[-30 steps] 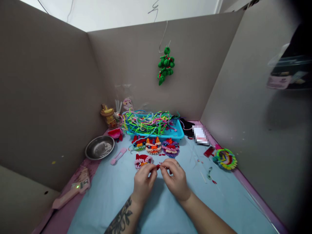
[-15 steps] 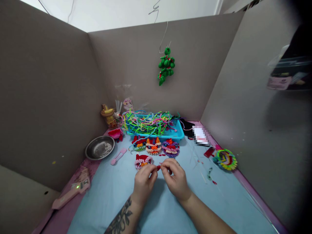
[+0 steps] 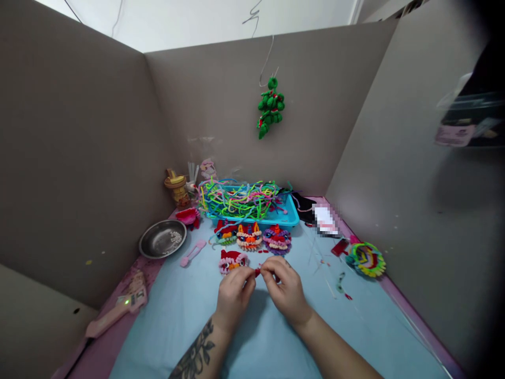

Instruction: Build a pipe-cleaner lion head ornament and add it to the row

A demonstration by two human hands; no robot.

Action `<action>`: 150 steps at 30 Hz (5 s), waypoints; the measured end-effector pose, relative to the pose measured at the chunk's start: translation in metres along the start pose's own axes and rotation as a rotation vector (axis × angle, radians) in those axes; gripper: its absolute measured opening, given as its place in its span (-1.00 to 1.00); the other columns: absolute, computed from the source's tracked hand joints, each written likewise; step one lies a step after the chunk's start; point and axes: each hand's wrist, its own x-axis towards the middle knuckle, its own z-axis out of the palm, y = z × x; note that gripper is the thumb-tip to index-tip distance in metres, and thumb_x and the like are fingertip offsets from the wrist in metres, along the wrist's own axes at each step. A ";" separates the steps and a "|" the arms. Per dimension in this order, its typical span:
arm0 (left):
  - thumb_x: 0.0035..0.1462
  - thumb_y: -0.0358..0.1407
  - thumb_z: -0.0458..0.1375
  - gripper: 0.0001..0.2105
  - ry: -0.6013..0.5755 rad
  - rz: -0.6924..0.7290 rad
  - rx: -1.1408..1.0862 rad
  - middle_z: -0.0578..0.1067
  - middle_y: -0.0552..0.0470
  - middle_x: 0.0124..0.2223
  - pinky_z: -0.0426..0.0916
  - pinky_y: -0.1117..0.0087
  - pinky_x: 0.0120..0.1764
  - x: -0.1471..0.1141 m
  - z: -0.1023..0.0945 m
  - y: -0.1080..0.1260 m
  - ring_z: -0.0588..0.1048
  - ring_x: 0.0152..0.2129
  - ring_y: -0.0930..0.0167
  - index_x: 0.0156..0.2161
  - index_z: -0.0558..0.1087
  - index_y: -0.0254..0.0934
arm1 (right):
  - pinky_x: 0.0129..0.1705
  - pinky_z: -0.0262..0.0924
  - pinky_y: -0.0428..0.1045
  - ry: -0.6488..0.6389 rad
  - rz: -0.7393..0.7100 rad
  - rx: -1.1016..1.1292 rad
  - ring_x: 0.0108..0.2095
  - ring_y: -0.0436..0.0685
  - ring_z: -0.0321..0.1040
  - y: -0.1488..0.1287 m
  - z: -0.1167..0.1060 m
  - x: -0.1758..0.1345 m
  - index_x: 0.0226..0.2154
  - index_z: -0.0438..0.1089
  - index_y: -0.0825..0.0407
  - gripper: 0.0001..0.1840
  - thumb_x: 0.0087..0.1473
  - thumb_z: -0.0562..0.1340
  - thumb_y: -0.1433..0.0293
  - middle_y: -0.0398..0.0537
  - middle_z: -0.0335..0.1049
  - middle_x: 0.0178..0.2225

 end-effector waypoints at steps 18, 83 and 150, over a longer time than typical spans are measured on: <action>0.12 -0.46 0.04 -0.86 -0.046 0.001 0.010 0.52 -0.01 -0.35 0.39 0.44 -0.30 -0.004 -0.001 -0.002 0.49 -0.38 0.42 -0.25 0.41 -0.26 | -0.31 0.23 -0.01 -0.030 0.022 0.021 -0.36 0.08 0.29 0.001 0.000 -0.001 -0.41 0.31 0.03 -0.87 0.08 0.08 0.51 -0.05 0.31 -0.43; -0.08 -0.26 0.19 -0.84 -0.137 -0.778 -0.699 0.49 0.03 -0.52 0.31 0.48 -0.44 0.014 0.002 -0.001 0.43 -0.56 0.46 -0.46 0.46 -0.36 | -0.44 0.08 -0.10 -0.100 0.411 0.337 -0.48 0.01 0.17 0.001 0.012 0.003 -0.58 0.23 0.06 -0.84 -0.01 0.15 0.43 -0.16 0.19 -0.53; 0.08 -0.23 -0.09 -0.62 -0.427 -0.727 1.025 0.39 -0.29 -0.06 0.22 0.13 -0.11 -0.085 -0.205 -0.079 0.37 -0.16 0.08 -0.08 0.37 -0.40 | -0.52 0.00 -0.12 -0.087 0.674 0.529 -0.59 -0.06 0.07 0.027 0.013 0.007 -0.56 0.38 0.12 -0.79 -0.15 0.24 0.28 -0.23 0.22 -0.65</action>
